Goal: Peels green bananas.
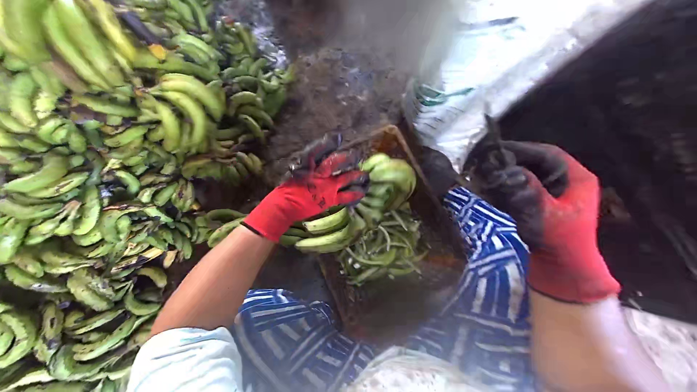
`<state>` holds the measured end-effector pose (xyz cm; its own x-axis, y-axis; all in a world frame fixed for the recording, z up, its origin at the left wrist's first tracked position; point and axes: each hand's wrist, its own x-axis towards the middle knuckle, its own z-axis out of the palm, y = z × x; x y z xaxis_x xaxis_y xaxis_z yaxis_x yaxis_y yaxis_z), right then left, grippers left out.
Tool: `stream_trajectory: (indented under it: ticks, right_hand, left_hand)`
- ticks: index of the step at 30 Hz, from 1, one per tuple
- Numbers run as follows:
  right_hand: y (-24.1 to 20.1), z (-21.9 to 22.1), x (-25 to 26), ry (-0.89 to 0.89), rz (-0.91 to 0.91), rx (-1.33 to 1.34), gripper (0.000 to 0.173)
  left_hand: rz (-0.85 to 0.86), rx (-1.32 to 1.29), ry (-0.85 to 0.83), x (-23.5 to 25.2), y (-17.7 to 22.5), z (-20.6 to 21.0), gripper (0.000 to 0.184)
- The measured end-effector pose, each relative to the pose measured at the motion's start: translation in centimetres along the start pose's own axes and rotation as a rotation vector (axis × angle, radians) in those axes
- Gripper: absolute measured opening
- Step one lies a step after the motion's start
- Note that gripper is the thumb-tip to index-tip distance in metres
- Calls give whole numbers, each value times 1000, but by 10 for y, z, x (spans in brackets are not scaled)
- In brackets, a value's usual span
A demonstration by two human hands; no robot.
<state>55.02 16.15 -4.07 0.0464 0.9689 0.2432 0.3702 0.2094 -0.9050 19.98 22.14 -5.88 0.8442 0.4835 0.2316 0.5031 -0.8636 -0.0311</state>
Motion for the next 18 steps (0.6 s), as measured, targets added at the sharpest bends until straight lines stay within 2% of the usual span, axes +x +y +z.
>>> stream_trajectory:
  ticks: [1,2,5,7,9,11,13,16,18]
  right_hand:
    - [4,-3,-2,-10,-9,38,53]
    - [6,-7,-4,-27,-15,68,52]
    - [7,-18,-11,-47,-6,138,45]
    - [8,-23,-13,-20,-22,200,41]
    - [10,-27,-12,15,-36,245,39]
    - [11,-32,-10,35,-51,299,37]
    - [10,-37,-10,37,-63,312,38]
    - [9,-40,-11,38,-60,335,33]
    - [8,-39,-11,47,-60,346,32]
  left_hand:
    - [2,-66,-61,4,12,31,33]
    - [-44,-180,-191,9,27,61,34]
    - [-271,-431,-723,29,74,130,33]
    - [-427,-631,-865,29,97,161,35]
    - [-672,-759,-803,29,114,168,36]
    - [-915,-813,-581,43,127,141,34]
    - [-1040,-811,-481,64,143,112,41]
    - [-1037,-822,-639,96,178,93,58]
    - [-1002,-769,-807,115,206,110,70]
